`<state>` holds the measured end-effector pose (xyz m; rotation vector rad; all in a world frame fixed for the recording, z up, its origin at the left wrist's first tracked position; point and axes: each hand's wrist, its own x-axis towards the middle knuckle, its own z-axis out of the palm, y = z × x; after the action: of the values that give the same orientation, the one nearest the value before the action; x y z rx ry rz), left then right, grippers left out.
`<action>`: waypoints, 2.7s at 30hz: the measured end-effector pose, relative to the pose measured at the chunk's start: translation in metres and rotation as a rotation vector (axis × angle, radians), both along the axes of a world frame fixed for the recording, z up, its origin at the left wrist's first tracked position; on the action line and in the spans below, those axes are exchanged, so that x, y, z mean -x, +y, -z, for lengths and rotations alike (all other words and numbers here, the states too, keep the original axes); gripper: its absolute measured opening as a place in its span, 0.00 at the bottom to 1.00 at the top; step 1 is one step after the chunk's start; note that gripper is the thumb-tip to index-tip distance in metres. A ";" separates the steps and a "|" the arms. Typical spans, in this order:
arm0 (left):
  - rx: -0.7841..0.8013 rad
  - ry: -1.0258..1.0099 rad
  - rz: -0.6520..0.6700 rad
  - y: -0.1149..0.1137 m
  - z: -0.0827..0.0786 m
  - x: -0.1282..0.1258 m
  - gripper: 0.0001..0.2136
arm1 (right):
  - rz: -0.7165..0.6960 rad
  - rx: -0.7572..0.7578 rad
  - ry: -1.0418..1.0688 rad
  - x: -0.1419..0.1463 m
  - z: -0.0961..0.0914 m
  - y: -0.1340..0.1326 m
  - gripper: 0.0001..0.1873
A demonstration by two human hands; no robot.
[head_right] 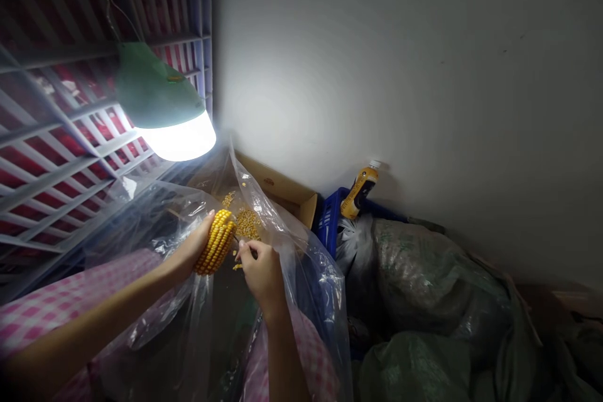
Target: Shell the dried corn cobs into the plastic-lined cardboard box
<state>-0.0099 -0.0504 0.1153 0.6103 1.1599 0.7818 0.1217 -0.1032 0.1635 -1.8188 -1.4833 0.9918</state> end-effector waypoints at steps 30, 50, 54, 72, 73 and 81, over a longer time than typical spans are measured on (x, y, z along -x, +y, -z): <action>0.148 -0.174 -0.093 -0.013 0.009 -0.007 0.20 | -0.040 0.023 -0.065 0.000 -0.001 0.002 0.19; 0.068 -0.092 0.034 -0.010 -0.006 -0.010 0.21 | -0.046 0.053 0.011 -0.011 -0.004 -0.001 0.19; 0.074 -0.115 0.059 -0.011 -0.006 -0.010 0.22 | 0.006 -0.005 -0.036 -0.004 -0.002 -0.001 0.18; 0.221 -0.226 0.050 -0.008 -0.001 -0.007 0.23 | -0.081 0.075 -0.002 -0.019 -0.009 -0.003 0.19; 0.213 -0.212 0.065 -0.008 -0.002 -0.007 0.23 | -0.087 0.084 0.002 -0.021 -0.009 -0.003 0.19; 0.032 -0.080 0.171 -0.016 0.005 -0.008 0.24 | -0.083 0.175 -0.071 -0.012 -0.003 -0.004 0.19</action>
<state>-0.0017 -0.0666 0.1099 0.6369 1.0309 0.6347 0.1338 -0.1073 0.1669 -1.9459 -1.5685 1.1393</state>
